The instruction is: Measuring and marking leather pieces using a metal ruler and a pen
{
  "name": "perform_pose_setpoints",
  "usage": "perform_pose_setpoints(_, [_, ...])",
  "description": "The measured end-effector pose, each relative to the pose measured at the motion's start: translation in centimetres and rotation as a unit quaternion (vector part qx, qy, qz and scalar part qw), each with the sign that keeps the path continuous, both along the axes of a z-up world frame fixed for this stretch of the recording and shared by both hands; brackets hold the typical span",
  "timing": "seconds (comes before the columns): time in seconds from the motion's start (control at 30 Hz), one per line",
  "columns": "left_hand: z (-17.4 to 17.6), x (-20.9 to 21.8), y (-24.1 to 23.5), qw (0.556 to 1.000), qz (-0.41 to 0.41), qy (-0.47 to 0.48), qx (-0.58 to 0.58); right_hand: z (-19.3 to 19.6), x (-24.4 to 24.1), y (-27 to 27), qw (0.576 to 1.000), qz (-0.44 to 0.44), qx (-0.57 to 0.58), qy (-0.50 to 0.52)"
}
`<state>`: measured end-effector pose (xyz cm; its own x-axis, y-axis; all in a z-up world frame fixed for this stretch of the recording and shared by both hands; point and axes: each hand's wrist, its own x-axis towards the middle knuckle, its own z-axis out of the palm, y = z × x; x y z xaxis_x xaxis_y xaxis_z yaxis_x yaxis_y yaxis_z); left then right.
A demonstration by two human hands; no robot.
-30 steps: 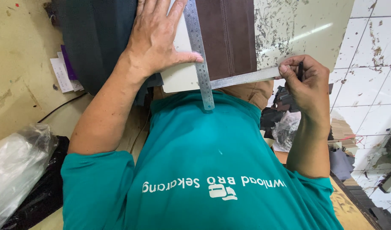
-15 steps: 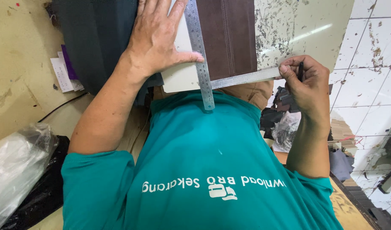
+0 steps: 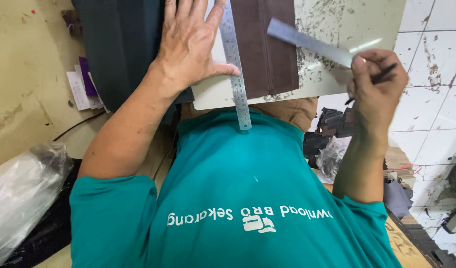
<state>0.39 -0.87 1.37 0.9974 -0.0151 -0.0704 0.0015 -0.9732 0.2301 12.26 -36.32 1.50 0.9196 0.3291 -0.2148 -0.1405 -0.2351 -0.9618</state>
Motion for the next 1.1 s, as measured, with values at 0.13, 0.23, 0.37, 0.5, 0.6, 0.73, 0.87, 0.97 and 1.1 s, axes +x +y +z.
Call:
perform_pose_setpoints(0.13, [0.0,0.2,-0.3,1.000,0.006,0.015,0.027,-0.2,0.1,1.5,0.987,0.081,-0.077,-0.115])
perform_pose_setpoints(0.23, [-1.3,0.1,0.0,0.999,-0.009,-0.008,0.041,2.7,0.3,1.6,0.910,0.167,-0.252,-0.283])
perform_pose_setpoints(0.37, [-1.8,0.6,-0.2,0.997,-0.008,0.004,0.082,7.1,-0.2,5.0,0.904,0.161,-0.218,-0.331])
perform_pose_setpoints(0.5, [-1.8,0.8,-0.5,0.993,-0.013,0.010,0.117,7.4,-0.2,10.5,0.931,0.139,-0.034,-0.336])
perform_pose_setpoints(0.6, [-1.7,1.1,-0.8,0.991,-0.011,0.032,0.129,5.4,0.9,15.2,0.937,0.170,0.063,-0.299])
perform_pose_setpoints(0.73, [-1.6,1.5,-1.1,0.987,-0.005,0.075,0.140,3.3,2.6,20.2,0.909,0.222,0.051,-0.350])
perform_pose_setpoints(0.87, [-1.7,1.3,-0.9,0.990,-0.008,0.053,0.131,2.8,2.8,22.4,0.909,0.218,0.048,-0.352])
perform_pose_setpoints(0.97, [-1.8,1.3,-0.9,0.991,-0.011,0.040,0.129,1.9,3.2,22.9,0.914,0.203,0.029,-0.349])
perform_pose_setpoints(1.1, [-2.0,1.3,-1.0,0.989,-0.011,0.046,0.143,1.2,3.4,23.4,0.905,0.205,0.004,-0.372])
